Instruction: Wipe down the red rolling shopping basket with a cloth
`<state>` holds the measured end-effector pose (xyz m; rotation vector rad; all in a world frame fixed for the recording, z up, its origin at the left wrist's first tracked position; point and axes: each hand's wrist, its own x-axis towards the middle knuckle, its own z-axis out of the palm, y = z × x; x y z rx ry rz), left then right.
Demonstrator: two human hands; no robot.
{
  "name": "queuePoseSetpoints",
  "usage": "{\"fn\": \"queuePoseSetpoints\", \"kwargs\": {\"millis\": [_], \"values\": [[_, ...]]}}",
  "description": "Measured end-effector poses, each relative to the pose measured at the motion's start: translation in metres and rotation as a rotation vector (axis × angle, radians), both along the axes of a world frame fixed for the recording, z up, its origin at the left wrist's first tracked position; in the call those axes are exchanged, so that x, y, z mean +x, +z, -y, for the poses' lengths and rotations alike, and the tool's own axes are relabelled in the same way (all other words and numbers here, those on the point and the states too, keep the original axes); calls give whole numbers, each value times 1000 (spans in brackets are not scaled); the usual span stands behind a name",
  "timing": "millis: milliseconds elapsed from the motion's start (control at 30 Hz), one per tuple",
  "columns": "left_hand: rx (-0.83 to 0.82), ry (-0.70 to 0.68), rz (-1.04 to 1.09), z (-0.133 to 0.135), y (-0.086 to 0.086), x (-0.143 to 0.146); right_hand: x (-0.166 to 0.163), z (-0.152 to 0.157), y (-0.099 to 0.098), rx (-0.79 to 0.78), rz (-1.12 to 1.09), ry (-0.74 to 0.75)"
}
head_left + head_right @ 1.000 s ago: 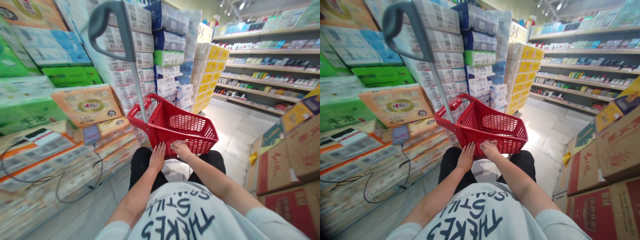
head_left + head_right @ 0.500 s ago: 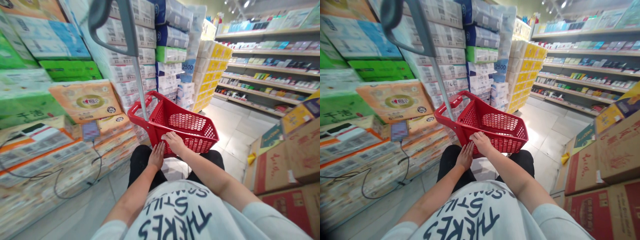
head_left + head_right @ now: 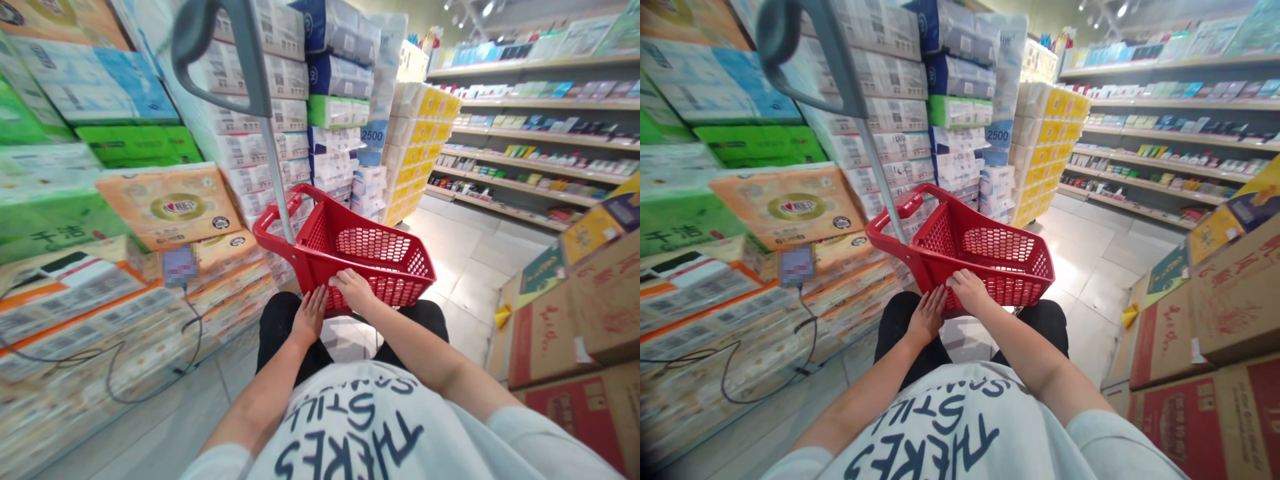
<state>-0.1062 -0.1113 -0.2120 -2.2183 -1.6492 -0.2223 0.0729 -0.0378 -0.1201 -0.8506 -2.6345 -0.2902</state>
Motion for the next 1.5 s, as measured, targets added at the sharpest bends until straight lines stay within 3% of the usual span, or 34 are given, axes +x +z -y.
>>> {"fn": "queuePoseSetpoints", "kwargs": {"millis": [67,300,633,867,1000,1133,1367,1433,1500], "values": [[14,-6,5,1,2,0,3,-1,1,13,-49,1],[41,-50,-36,-6,17,10,36,4,-26,-68,-17,-1],[35,-94,-58,-23,16,38,82,-6,-33,-31,-157,-100],[32,-45,-77,-35,30,55,107,-6,-45,-148,-189,-174],[22,-27,-80,-37,30,60,121,-9,-49,-63,-351,-231],[7,-8,-70,-36,29,63,132,-9,-57,-102,-333,-216],[-11,-6,-58,-37,31,66,151,-13,-26,10,-478,-298],[-20,-1,-53,-37,31,67,159,-14,-29,3,-494,-329],[-28,-4,-47,-37,30,67,166,-13,-45,-56,-474,-367]]}}
